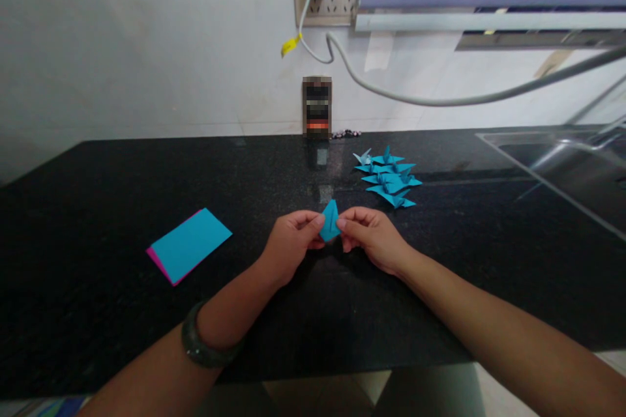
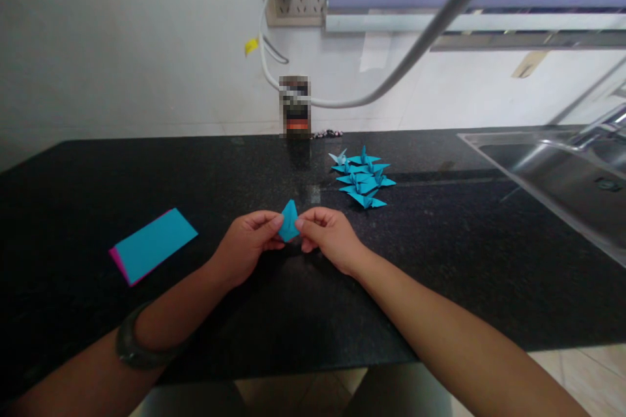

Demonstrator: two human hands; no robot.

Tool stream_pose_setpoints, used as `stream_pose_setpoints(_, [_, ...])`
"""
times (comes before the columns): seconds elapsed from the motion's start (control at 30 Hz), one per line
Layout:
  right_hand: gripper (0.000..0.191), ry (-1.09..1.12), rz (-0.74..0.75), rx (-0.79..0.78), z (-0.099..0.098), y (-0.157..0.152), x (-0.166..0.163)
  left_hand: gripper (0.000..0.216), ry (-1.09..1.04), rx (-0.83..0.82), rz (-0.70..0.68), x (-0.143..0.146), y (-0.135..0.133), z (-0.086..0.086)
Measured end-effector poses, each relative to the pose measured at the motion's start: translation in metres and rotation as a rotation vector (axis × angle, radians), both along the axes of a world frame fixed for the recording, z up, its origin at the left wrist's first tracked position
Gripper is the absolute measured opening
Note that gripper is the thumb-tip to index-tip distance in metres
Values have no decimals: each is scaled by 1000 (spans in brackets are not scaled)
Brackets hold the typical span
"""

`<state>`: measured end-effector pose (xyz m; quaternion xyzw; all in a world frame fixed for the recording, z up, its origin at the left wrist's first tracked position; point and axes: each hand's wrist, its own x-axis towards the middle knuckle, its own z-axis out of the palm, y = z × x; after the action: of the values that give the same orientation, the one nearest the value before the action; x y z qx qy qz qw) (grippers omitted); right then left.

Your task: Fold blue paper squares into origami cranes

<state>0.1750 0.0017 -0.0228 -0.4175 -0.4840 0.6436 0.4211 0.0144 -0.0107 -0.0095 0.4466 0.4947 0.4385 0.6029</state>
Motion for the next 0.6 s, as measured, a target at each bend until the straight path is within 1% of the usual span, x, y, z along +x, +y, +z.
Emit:
stream_pose_setpoints(0.07, [28, -1, -31, 19, 0, 1, 0, 22, -38, -31, 18, -1, 1, -1])
stream_pose_setpoints(0.17, [28, -40, -51, 78, 0, 3, 0, 21, -79, -71, -12, -2, 2, -2])
stream_pose_setpoints(0.27, [30, -76, -73, 122, 3, 3, -1, 21, -76, -73, -32, -3, 2, -3])
stream_pose_setpoints(0.4, [32, -97, -63, 125, 5, 1, -3, 19, -74, -48, -28, -2, 2, -5])
stream_pose_setpoints(0.5, [27, -126, -38, 123, 5, 0, -2, 18, -66, -45, -64, -1, 2, -5])
stream_pose_setpoints(0.6, [19, -208, -27, 179, 6, 1, 2, 19, -21, -38, -73, -1, 1, -3])
